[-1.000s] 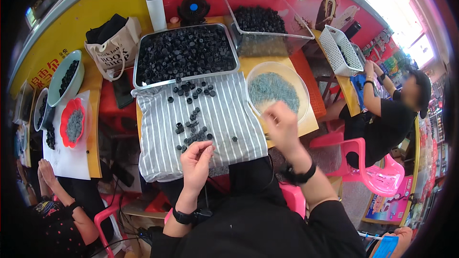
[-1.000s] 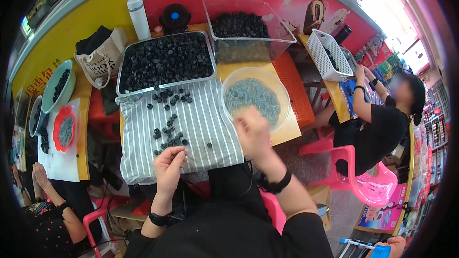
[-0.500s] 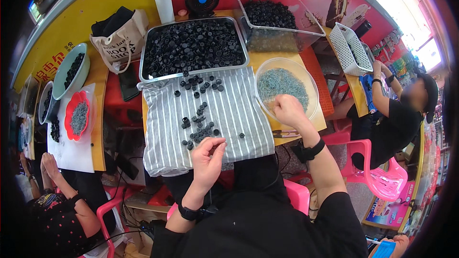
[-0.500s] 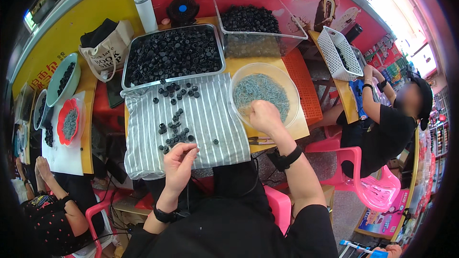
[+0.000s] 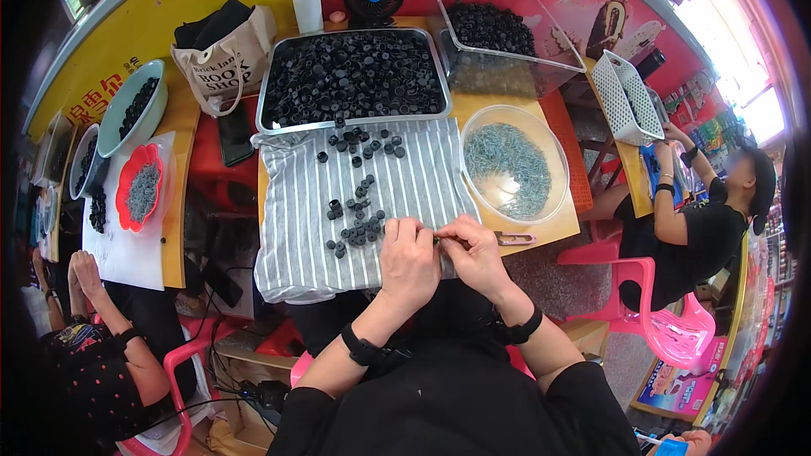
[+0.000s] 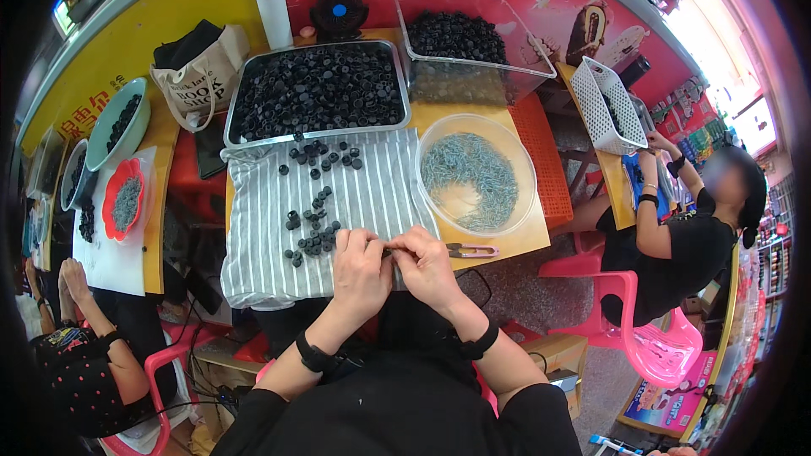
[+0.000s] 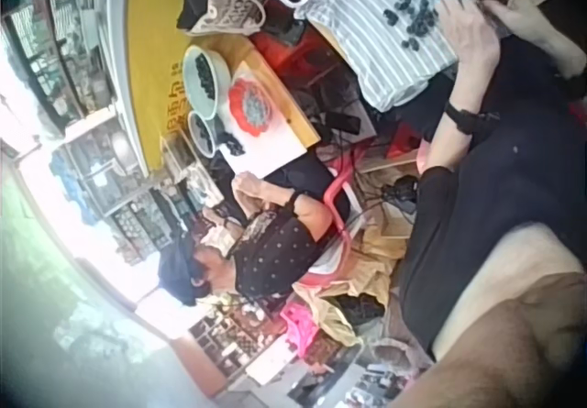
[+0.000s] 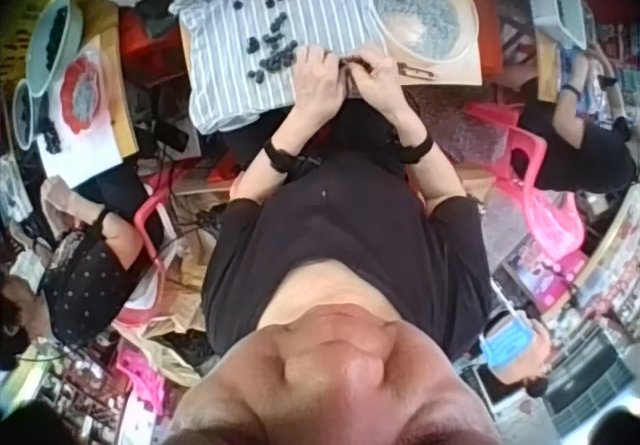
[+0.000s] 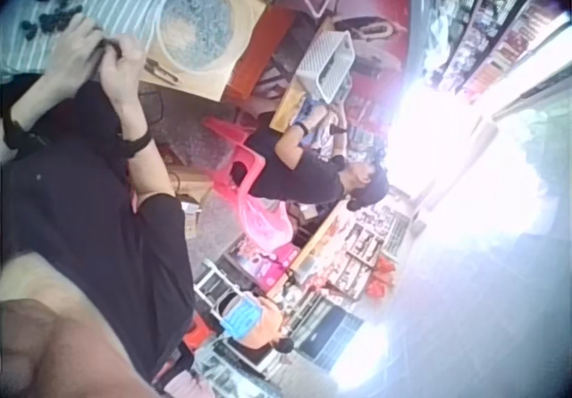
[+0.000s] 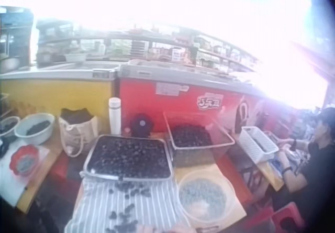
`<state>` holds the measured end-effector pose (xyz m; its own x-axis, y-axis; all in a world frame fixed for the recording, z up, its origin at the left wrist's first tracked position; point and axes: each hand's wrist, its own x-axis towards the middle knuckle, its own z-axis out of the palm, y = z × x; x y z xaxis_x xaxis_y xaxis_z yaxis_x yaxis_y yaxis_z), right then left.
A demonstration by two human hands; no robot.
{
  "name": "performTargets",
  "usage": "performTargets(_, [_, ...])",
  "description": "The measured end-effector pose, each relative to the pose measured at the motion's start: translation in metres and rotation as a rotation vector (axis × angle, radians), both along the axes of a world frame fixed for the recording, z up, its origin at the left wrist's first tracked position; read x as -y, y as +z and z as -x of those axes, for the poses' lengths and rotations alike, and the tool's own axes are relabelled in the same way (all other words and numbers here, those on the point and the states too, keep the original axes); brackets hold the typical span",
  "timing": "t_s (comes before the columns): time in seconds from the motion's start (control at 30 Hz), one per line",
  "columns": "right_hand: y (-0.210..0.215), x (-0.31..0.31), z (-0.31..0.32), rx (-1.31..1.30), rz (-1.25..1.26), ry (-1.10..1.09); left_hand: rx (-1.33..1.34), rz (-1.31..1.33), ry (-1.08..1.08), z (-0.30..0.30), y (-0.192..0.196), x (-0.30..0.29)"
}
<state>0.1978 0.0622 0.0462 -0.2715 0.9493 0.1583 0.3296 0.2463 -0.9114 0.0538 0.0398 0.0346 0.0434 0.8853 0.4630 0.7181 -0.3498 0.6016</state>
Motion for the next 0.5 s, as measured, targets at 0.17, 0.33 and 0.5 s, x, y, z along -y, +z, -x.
performTargets(0.17, [-0.002, 0.006, 0.007, -0.060, 0.058, -0.075, 0.060, -0.085, -0.021, 0.003, -0.001, 0.001])
performTargets(0.33, [0.009, 0.005, 0.011, 0.037, -0.101, -0.073, 0.137, -0.077, -0.057, 0.005, -0.001, 0.005])
performTargets(0.5, [0.019, 0.009, 0.014, 0.145, -0.230, -0.014, 0.183, -0.077, -0.085, 0.009, 0.004, 0.008])
